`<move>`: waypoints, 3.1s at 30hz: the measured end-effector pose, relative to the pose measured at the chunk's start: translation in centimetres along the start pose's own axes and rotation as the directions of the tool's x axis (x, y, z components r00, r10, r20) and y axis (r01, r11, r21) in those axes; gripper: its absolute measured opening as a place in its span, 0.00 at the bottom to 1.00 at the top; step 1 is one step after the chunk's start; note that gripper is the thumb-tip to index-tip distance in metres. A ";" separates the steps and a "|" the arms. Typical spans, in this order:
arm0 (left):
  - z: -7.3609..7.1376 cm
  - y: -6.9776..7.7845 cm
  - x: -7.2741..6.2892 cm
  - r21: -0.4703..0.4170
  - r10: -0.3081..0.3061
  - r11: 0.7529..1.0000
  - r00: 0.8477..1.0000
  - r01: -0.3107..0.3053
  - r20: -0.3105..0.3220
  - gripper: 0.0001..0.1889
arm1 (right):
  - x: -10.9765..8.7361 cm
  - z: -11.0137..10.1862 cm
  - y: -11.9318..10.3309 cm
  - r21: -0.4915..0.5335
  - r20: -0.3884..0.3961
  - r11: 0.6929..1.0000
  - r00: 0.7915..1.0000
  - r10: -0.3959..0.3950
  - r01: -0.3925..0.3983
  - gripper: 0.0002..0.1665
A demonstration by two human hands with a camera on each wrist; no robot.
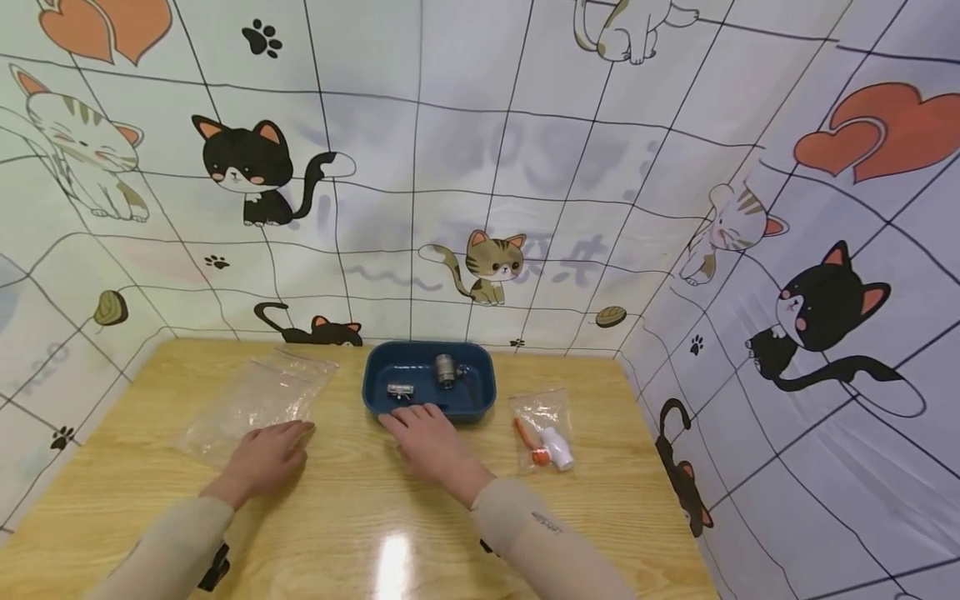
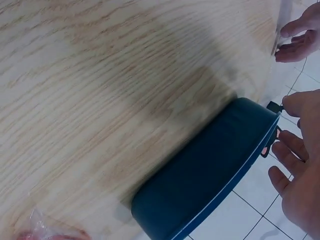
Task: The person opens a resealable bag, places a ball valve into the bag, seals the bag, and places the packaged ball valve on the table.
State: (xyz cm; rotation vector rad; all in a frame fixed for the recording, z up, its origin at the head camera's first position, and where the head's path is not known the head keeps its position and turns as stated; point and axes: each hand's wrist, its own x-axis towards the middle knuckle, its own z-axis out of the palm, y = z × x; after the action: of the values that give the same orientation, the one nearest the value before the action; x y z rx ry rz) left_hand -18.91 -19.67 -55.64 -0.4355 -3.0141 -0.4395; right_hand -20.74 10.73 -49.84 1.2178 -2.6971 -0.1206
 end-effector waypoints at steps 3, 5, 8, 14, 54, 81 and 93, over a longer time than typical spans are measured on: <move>0.0 0.8 -0.2 0.017 0.027 0.999 1.000 -0.027 -0.002 0.20 | -0.1 -0.1 -0.2 0.003 0.014 1.000 1.000 0.002 -0.002 0.33; -0.1 1.4 -0.3 0.022 0.056 0.998 0.998 -0.057 0.016 0.18 | -0.1 -0.1 -0.3 0.010 0.025 1.000 1.000 0.003 -0.003 0.32; -0.2 2.2 -0.3 -0.002 0.123 0.992 0.991 -0.123 0.053 0.15 | -0.2 -0.2 -0.5 0.037 0.047 0.999 0.999 0.010 -0.012 0.32; -1.1 2.5 1.2 -0.033 0.120 0.992 0.993 -0.119 0.023 0.10 | 0.0 0.2 -0.8 0.032 0.071 0.999 0.997 0.005 -0.008 0.32; -2.2 -1.7 4.8 -0.245 -0.182 0.948 0.977 0.204 0.106 0.31 | -0.2 1.1 -2.3 -0.007 -0.003 0.999 0.999 -0.034 0.034 0.29; -4.0 5.1 2.6 -0.541 -0.043 0.837 0.977 -0.079 -0.210 0.09 | 1.6 -2.3 -2.4 0.294 0.003 0.923 0.966 0.258 -0.248 0.23; -2.9 9.5 1.9 -0.787 -0.144 0.614 0.989 0.058 -0.040 0.08 | 1.9 -2.9 -2.0 0.482 -0.056 0.818 0.920 0.387 -0.314 0.12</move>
State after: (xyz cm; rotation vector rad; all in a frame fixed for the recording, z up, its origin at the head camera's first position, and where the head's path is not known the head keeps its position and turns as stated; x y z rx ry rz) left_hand -17.91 -11.28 -50.11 -0.2465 -2.5712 -1.7610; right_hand -19.94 8.01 -47.01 0.7438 -2.8395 0.6817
